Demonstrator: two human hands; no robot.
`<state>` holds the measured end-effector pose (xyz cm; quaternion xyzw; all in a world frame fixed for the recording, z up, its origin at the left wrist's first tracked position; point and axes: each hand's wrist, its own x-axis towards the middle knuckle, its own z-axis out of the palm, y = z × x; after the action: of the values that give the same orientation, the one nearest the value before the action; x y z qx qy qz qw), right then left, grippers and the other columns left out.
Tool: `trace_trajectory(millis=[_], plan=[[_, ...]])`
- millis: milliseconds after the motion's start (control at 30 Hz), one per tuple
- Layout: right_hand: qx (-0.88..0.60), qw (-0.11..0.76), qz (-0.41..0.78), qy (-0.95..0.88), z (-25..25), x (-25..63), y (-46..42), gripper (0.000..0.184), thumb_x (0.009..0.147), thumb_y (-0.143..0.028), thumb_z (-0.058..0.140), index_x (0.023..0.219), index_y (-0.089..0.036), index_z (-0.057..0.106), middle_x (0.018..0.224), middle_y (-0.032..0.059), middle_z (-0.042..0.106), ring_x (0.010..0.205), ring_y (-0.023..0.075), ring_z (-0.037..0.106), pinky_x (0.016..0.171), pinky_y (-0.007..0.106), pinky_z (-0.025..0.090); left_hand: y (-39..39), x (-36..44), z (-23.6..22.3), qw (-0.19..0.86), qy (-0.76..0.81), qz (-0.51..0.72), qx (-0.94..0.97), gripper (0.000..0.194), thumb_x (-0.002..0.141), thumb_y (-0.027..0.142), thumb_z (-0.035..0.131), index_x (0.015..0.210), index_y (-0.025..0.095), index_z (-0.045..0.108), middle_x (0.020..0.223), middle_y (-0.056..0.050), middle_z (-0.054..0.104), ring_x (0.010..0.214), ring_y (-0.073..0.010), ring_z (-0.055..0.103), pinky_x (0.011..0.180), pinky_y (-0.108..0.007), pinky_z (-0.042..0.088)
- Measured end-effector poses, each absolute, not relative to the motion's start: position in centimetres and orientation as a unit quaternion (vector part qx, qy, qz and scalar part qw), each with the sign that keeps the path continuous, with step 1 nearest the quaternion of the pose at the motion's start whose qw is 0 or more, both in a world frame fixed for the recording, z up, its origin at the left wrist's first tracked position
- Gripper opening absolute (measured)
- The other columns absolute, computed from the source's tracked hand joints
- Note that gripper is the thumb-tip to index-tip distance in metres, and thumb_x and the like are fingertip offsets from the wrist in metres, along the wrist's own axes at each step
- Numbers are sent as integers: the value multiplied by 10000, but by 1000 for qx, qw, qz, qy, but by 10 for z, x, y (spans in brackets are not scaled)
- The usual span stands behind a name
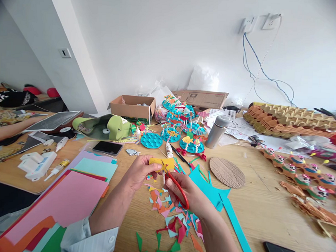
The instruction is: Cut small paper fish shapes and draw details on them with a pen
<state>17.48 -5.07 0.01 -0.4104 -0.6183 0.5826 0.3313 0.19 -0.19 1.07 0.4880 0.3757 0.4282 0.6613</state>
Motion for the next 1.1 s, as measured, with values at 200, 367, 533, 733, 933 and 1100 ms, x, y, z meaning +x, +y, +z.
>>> trace_trajectory(millis=[200,367,533,733,933,1100], plan=[[-407,334,587,-615,-1,175,-51,502,842,-684,483,778,-186,490,513,-48,455,424,83,384,395,210,278,-4,2,15,659,385,422,488,188,591,299,688,654,135,621,583,-34,647,455,-89,503,458,-206,361],[-404,334,589,-615,-1,175,-50,500,841,-684,485,781,-187,496,512,-48,458,422,83,386,396,211,275,-3,2,13,661,380,424,490,202,590,308,693,667,131,632,591,-37,648,464,-94,508,472,-214,378],[-411,332,591,-610,-3,176,-50,511,825,-695,499,794,-184,502,500,-50,462,402,77,380,383,203,270,-2,2,12,662,377,422,491,197,589,306,693,660,134,631,595,-38,649,471,-97,512,474,-215,379],[-419,324,592,-607,-4,176,-49,524,818,-705,497,812,-181,494,496,-56,456,392,68,366,376,192,255,-2,1,12,659,383,418,495,206,592,308,687,681,128,641,591,-36,650,451,-86,494,466,-207,362],[-414,327,600,-602,-6,177,-50,495,834,-678,505,799,-185,481,507,-56,454,403,68,368,379,192,251,-4,1,14,659,388,417,492,211,599,331,683,660,145,607,591,-28,638,445,-84,494,445,-201,337],[-417,322,602,-601,-7,178,-50,491,843,-666,505,779,-181,474,519,-55,453,415,64,372,388,189,250,-4,1,15,652,396,417,494,209,595,327,675,660,144,597,591,-25,628,448,-84,501,435,-197,328]])
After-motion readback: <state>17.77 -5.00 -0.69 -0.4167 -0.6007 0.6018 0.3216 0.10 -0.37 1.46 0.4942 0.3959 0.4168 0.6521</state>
